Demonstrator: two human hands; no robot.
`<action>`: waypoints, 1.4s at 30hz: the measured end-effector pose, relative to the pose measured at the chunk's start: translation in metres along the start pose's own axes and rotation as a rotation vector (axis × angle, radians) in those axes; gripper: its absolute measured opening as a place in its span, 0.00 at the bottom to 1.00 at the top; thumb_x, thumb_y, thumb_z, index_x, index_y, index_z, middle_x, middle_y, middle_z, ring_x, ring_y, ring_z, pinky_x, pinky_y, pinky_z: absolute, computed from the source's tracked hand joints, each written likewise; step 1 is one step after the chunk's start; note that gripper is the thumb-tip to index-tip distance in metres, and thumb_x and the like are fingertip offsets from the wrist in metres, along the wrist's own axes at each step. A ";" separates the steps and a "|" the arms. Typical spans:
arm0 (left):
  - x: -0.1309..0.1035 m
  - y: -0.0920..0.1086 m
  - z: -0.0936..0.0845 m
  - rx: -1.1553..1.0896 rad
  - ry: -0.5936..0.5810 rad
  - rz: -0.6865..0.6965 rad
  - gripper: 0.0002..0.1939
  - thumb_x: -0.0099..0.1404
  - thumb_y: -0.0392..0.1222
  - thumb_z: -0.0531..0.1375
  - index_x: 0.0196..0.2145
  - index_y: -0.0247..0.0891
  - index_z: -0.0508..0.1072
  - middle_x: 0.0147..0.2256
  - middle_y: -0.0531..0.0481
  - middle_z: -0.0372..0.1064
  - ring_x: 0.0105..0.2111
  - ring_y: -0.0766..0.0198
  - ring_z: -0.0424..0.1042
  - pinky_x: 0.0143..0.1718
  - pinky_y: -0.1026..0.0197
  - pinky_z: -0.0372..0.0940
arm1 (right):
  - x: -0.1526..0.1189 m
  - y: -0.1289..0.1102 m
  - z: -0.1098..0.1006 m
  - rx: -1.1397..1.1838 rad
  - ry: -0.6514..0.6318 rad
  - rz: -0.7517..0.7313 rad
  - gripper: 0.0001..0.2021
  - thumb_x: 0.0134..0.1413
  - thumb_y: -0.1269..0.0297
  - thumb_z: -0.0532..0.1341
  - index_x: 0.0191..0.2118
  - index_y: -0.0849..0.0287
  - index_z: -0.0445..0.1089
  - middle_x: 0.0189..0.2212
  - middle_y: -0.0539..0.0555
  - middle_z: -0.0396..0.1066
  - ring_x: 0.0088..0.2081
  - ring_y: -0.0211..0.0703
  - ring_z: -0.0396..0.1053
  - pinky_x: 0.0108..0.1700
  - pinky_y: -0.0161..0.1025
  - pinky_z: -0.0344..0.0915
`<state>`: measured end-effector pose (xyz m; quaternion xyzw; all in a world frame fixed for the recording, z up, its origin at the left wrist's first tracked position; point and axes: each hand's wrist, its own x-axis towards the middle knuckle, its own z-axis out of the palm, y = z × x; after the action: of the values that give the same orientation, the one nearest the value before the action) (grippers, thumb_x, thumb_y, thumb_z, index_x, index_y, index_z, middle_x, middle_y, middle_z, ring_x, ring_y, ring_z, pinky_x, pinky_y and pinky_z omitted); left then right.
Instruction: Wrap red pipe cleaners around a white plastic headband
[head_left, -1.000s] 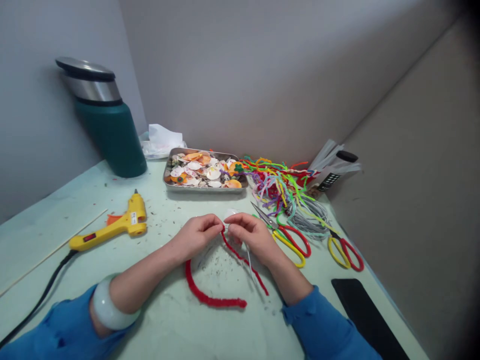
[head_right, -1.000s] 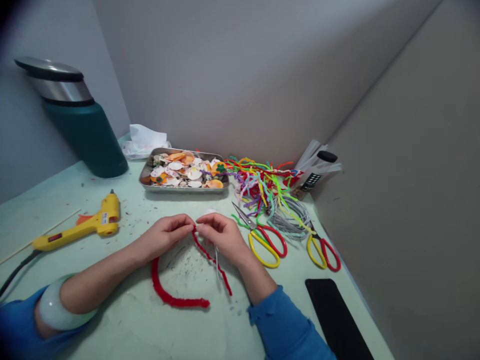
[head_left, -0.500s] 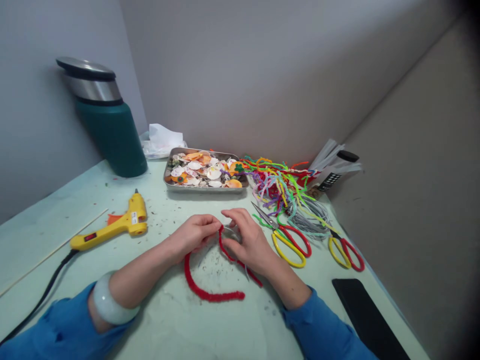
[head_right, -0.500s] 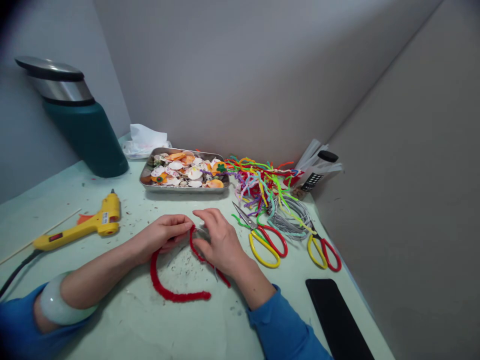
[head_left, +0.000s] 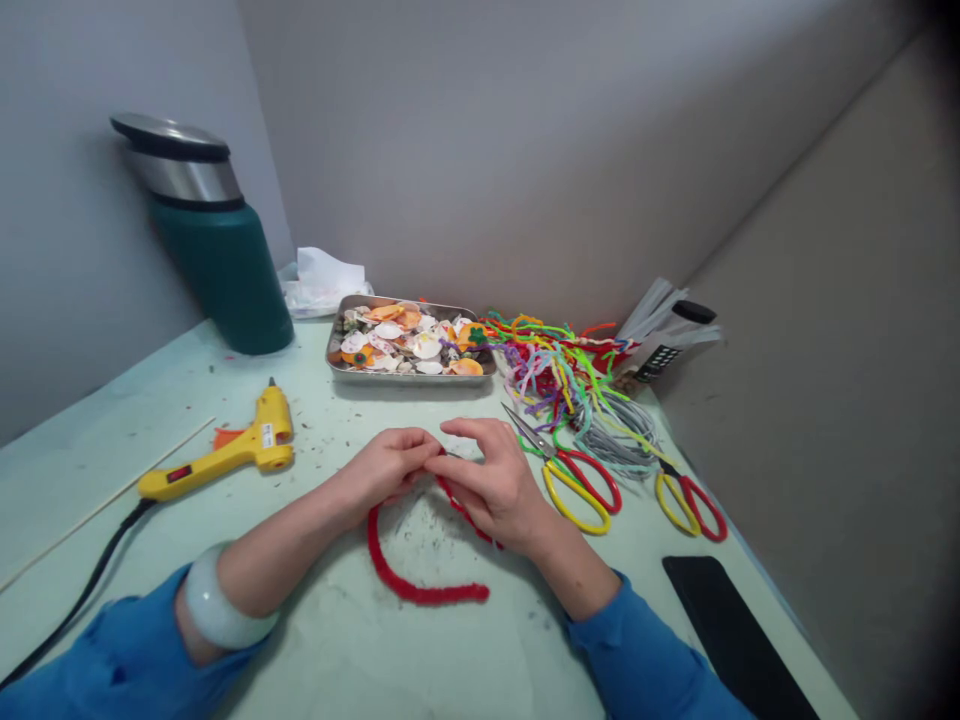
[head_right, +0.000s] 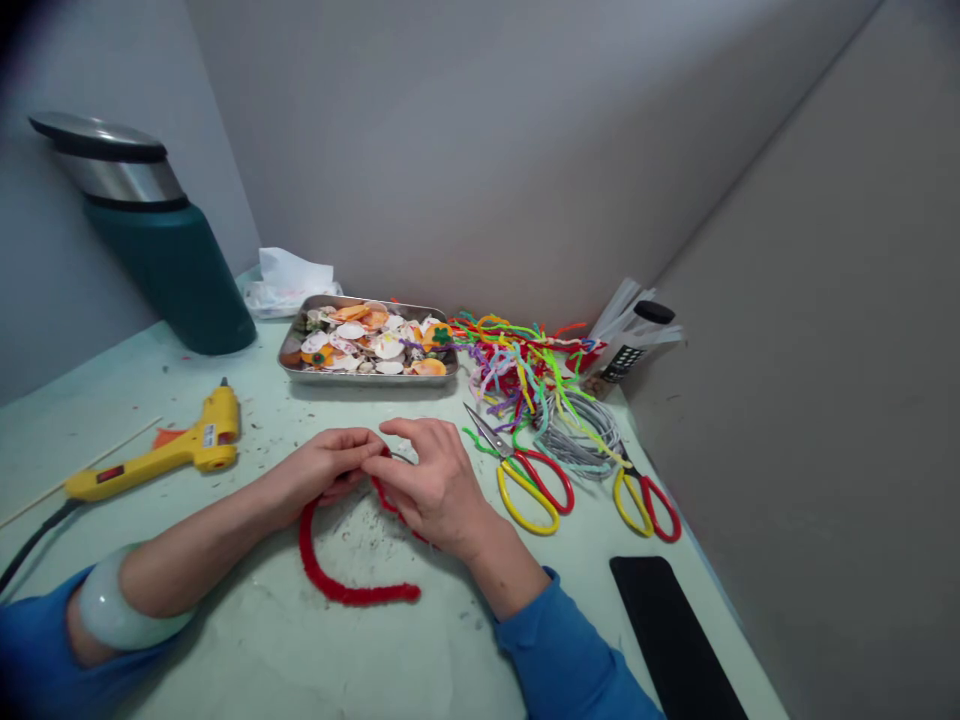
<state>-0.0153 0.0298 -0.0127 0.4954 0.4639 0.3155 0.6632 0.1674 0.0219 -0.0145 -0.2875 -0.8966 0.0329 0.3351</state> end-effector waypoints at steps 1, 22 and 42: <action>0.000 0.000 0.000 0.000 -0.003 0.003 0.12 0.58 0.48 0.57 0.26 0.37 0.62 0.16 0.61 0.50 0.13 0.76 0.45 0.13 0.69 0.40 | 0.000 -0.001 0.001 0.031 0.010 0.003 0.14 0.55 0.71 0.56 0.45 0.52 0.71 0.51 0.57 0.61 0.51 0.49 0.60 0.50 0.49 0.58; 0.000 0.004 0.004 0.057 0.046 0.011 0.10 0.61 0.48 0.55 0.34 0.39 0.64 0.16 0.61 0.48 0.14 0.74 0.45 0.12 0.71 0.40 | 0.001 0.002 0.007 0.541 0.104 0.269 0.04 0.53 0.72 0.59 0.34 0.59 0.71 0.40 0.57 0.68 0.43 0.43 0.67 0.48 0.43 0.63; -0.001 0.005 0.002 0.025 0.053 -0.012 0.12 0.59 0.50 0.56 0.32 0.38 0.64 0.18 0.61 0.50 0.14 0.75 0.44 0.12 0.70 0.39 | 0.000 0.004 0.006 0.418 0.151 0.262 0.05 0.53 0.74 0.57 0.33 0.59 0.69 0.37 0.57 0.69 0.42 0.43 0.67 0.46 0.43 0.63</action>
<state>-0.0131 0.0297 -0.0079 0.4925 0.4880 0.3187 0.6463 0.1657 0.0264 -0.0197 -0.3276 -0.7978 0.2388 0.4462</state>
